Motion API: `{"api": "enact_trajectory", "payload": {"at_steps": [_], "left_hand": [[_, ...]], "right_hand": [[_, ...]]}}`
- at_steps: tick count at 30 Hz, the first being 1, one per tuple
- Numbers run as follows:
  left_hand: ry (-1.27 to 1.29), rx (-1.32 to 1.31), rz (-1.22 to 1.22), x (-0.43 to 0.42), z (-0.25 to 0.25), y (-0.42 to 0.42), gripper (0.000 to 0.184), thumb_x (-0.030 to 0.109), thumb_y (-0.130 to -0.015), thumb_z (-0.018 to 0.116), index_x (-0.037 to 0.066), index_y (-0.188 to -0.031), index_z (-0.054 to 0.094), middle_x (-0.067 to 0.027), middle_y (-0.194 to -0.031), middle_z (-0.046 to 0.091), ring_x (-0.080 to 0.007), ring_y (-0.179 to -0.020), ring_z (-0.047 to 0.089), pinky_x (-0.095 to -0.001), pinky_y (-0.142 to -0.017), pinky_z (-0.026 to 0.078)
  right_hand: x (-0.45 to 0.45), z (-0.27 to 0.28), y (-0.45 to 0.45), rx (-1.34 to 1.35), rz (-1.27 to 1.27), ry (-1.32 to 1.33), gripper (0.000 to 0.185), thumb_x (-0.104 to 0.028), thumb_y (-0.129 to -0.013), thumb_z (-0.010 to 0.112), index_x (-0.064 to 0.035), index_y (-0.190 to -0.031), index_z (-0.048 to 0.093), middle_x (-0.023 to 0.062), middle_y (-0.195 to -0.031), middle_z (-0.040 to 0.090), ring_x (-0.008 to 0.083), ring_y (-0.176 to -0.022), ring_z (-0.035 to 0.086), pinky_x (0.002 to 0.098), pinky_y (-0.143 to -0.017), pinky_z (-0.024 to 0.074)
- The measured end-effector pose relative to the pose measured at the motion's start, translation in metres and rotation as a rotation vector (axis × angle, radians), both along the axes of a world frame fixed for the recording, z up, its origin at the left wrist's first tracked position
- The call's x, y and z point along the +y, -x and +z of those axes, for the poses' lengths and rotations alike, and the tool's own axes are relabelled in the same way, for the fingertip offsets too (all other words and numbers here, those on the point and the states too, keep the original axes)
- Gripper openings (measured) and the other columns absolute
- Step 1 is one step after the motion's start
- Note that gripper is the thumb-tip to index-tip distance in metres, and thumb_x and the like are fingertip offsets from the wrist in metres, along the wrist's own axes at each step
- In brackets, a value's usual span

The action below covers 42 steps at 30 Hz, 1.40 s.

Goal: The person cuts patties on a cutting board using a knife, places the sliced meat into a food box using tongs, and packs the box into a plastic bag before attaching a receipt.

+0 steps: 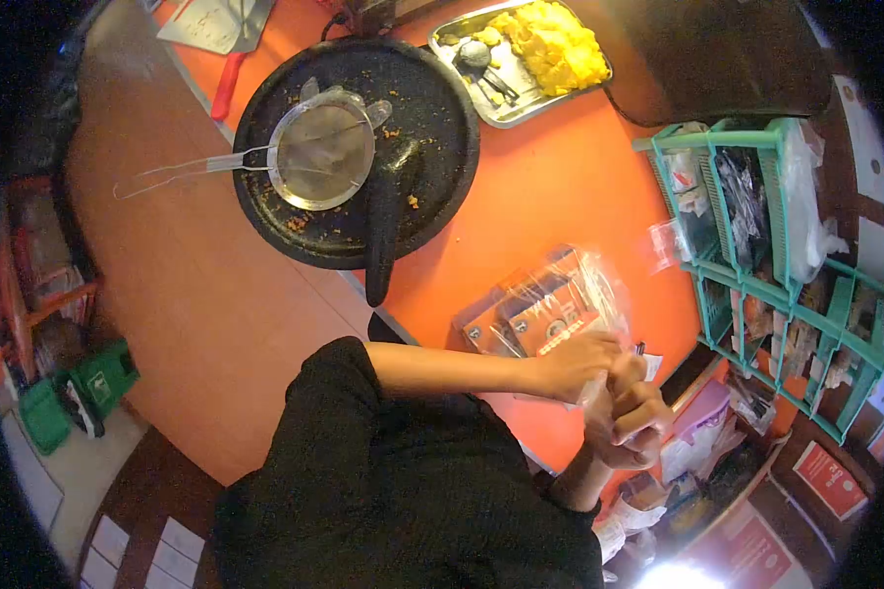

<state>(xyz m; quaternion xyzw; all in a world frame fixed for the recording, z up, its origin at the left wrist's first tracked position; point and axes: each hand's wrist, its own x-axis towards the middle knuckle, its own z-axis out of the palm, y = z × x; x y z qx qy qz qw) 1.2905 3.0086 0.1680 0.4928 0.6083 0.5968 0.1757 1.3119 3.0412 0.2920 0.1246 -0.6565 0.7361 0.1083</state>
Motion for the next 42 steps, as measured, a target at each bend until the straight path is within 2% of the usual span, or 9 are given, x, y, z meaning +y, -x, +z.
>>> {"api": "enact_trajectory", "payload": {"at_steps": [2,8,10,14,24,31,33,39,42], "left_hand": [[-0.167,-0.1,0.294,0.004,0.004,-0.007,0.02,0.027,-0.063,0.062,0.008,-0.072,0.063,-0.0078,-0.075,0.062,-0.027,-0.086,0.058,-0.0383,-0.088,0.04],[-0.063,0.138,0.332,0.031,-0.026,-0.014,0.021,0.026,-0.065,0.06,0.01,-0.078,0.066,-0.0081,-0.075,0.06,-0.0259,-0.086,0.056,-0.0364,-0.084,0.039],[-0.012,0.159,0.217,0.019,0.001,-0.004,0.021,0.024,-0.065,0.061,0.01,-0.079,0.066,-0.0082,-0.076,0.06,-0.0258,-0.087,0.056,-0.0367,-0.085,0.038],[0.122,0.224,0.102,0.019,0.002,0.003,0.018,0.018,-0.062,0.062,0.009,-0.076,0.066,-0.0086,-0.081,0.063,-0.0252,-0.088,0.057,-0.0383,-0.085,0.038],[0.452,0.351,0.251,0.012,0.003,0.012,0.031,0.035,-0.079,0.06,0.008,-0.094,0.059,-0.0038,-0.085,0.062,-0.0195,-0.087,0.057,-0.0326,-0.078,0.044],[0.609,-0.486,0.713,0.031,0.171,-0.005,0.05,0.047,-0.093,0.049,0.008,-0.123,0.05,-0.0026,-0.1,0.059,-0.0159,-0.092,0.056,-0.0316,-0.076,0.048],[0.448,-0.882,0.502,0.024,0.213,0.013,0.042,0.041,-0.095,0.046,0.007,-0.118,0.053,-0.0078,-0.097,0.062,-0.0167,-0.085,0.061,-0.0303,-0.068,0.052],[0.53,-0.66,0.787,0.053,0.336,-0.04,0.042,0.036,-0.095,0.046,0.006,-0.122,0.052,-0.007,-0.103,0.062,-0.0185,-0.091,0.061,-0.0329,-0.08,0.051],[0.493,-0.553,0.836,0.054,0.357,-0.054,0.04,0.033,-0.096,0.043,0.005,-0.123,0.052,-0.0077,-0.106,0.061,-0.0192,-0.093,0.061,-0.0326,-0.079,0.051]], "right_hand": [[0.003,0.004,-0.005,-0.021,0.118,-0.097,0.023,-0.026,-0.064,0.053,-0.007,-0.053,0.05,0.0031,-0.05,0.042,0.0193,-0.053,0.036,0.0343,-0.056,0.0279],[0.016,0.024,-0.052,-0.19,0.017,-0.508,0.028,-0.031,-0.066,0.056,-0.0047,-0.069,0.063,0.0073,-0.072,0.047,0.0211,-0.07,0.042,0.0328,-0.066,0.0324],[0.023,0.018,-0.081,-0.228,-0.077,-0.41,0.028,-0.013,-0.068,0.065,-0.0084,-0.096,0.066,0.0095,-0.1,0.045,0.0251,-0.091,0.049,0.0377,-0.083,0.038],[0.048,-0.007,-0.127,-0.23,-0.164,-0.473,0.046,-0.017,-0.065,0.068,-0.01,-0.11,0.064,0.0133,-0.113,0.037,0.0298,-0.113,0.036,0.0424,-0.098,0.0302],[0.099,-0.084,-0.191,0.001,-0.498,-0.547,0.06,-0.015,-0.069,0.071,-0.0132,-0.125,0.048,0.0166,-0.118,0.042,0.0325,-0.111,0.045,0.0433,-0.093,0.0393],[0.146,-0.18,-0.203,0.251,-0.651,-0.939,0.08,-0.016,-0.064,0.074,-0.0301,-0.134,0.038,0.0174,-0.13,0.04,0.0366,-0.119,0.044,0.0501,-0.09,0.0431],[0.148,-0.184,-0.18,0.34,-0.717,-0.726,0.083,-0.021,-0.063,0.077,-0.0328,-0.135,0.037,0.0189,-0.134,0.037,0.0388,-0.123,0.041,0.0511,-0.092,0.0423],[0.199,-0.072,-0.087,0.818,-0.568,0.077,0.076,-0.031,-0.072,0.079,-0.0346,-0.135,0.036,0.0253,-0.146,0.017,0.0473,-0.134,0.02,0.056,-0.106,0.0237],[0.192,-0.041,-0.059,0.92,-0.369,0.343,0.084,-0.038,-0.062,0.083,-0.0254,-0.133,0.041,0.0191,-0.145,0.011,0.0375,-0.13,0.02,0.0509,-0.101,0.0255]]}}
